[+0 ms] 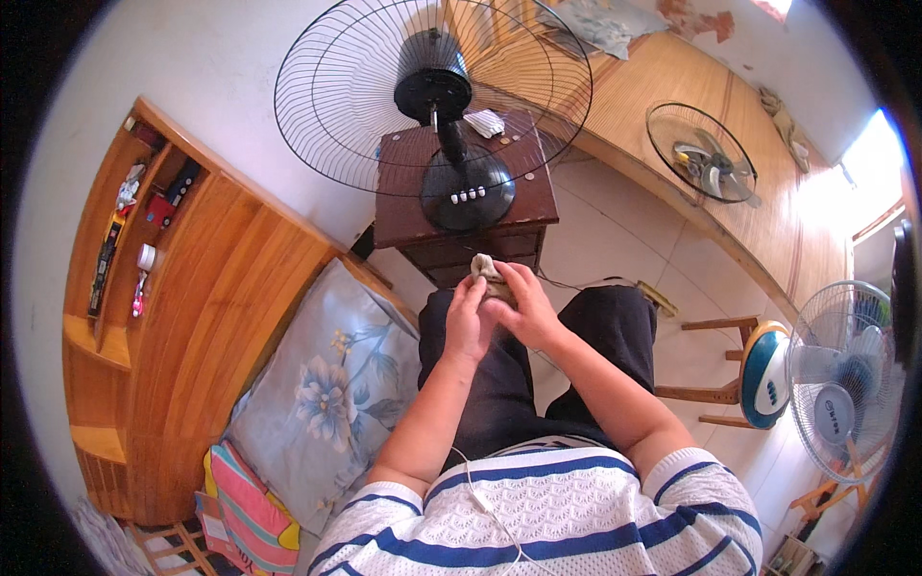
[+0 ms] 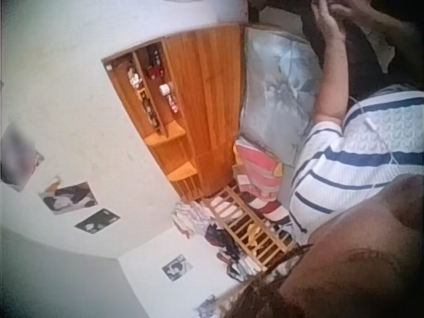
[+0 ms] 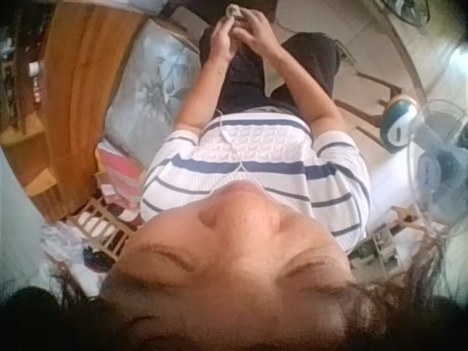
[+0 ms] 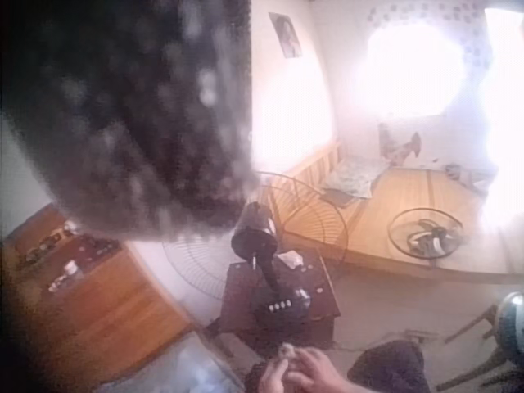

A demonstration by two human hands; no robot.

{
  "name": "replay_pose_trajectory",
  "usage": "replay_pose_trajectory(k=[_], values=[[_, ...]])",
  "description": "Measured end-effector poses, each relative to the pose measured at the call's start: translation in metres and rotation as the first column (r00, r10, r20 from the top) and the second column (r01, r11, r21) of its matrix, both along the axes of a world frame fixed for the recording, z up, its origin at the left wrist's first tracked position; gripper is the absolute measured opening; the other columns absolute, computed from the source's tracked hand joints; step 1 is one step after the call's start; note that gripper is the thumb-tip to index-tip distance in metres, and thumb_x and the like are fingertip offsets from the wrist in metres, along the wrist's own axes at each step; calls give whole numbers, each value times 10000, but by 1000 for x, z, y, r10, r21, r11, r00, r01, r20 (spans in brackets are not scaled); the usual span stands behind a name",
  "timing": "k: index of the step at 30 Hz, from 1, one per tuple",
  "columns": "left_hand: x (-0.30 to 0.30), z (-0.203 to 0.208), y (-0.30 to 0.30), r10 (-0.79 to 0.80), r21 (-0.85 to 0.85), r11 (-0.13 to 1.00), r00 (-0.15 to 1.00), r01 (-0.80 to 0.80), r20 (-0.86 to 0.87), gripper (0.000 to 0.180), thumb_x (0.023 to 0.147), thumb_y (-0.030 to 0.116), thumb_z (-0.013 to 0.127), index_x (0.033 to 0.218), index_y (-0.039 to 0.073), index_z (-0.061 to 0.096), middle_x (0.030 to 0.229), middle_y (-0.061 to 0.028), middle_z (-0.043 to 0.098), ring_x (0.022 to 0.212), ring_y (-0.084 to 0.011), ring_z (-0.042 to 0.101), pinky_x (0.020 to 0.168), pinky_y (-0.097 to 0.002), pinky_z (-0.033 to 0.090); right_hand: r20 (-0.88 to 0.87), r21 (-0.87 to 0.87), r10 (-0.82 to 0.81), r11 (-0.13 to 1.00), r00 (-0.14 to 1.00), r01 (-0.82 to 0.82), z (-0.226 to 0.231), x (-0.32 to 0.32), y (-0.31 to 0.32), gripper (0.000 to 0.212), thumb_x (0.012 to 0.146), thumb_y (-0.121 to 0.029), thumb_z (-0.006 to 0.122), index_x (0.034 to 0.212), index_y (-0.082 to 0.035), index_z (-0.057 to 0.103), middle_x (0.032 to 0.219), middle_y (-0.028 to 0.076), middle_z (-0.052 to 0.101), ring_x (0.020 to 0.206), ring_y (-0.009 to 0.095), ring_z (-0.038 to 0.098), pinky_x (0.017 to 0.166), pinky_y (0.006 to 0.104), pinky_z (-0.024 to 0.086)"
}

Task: The person wipes the base of a standing fan with a cloth, then removes the fan blade and wipes each blade and the central hub with the cloth.

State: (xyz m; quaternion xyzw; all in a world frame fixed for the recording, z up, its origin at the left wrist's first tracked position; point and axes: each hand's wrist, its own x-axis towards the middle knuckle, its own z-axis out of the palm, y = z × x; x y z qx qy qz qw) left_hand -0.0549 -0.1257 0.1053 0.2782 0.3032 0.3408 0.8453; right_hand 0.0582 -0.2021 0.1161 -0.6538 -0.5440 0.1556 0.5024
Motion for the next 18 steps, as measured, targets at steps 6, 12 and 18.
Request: replay_pose_trajectory(k=[6, 12, 18], values=[[3, -1, -2, -208, -21, 977, 976, 210, 70, 412, 1022, 350, 473, 1298, 48, 515, 1185, -73, 584, 1079, -212, 578, 962, -409, 476, -424, -112, -113, 991, 899, 72, -43, 14, 15, 476, 912, -126, 633, 1354, -40, 480, 1229, 154, 565, 1128, 252, 564, 941, 342, 460], [12, -30, 32, -163, 272, 931, 944, 243, -287, 301, 987, 215, 560, 1244, 60, 578, 1080, -19, 615, 949, -137, 606, 902, -302, 497, -677, -229, -375, 925, 633, 303, -67, 54, 38, 370, 940, -127, 609, 1298, -54, 552, 1130, 76, 639, 1035, 146, 571, 901, 292, 464], [24, -87, 103, 530, 841, 498, 694, 211, -488, 469, 907, 195, 682, 1305, 23, 503, 1227, -121, 518, 1108, -229, 541, 927, -343, 467, -426, -114, -394, 916, 814, 384, -62, 137, 104, 358, 925, -111, 610, 1272, -33, 564, 1104, 61, 649, 1018, 143, 584, 896, 278, 454]])
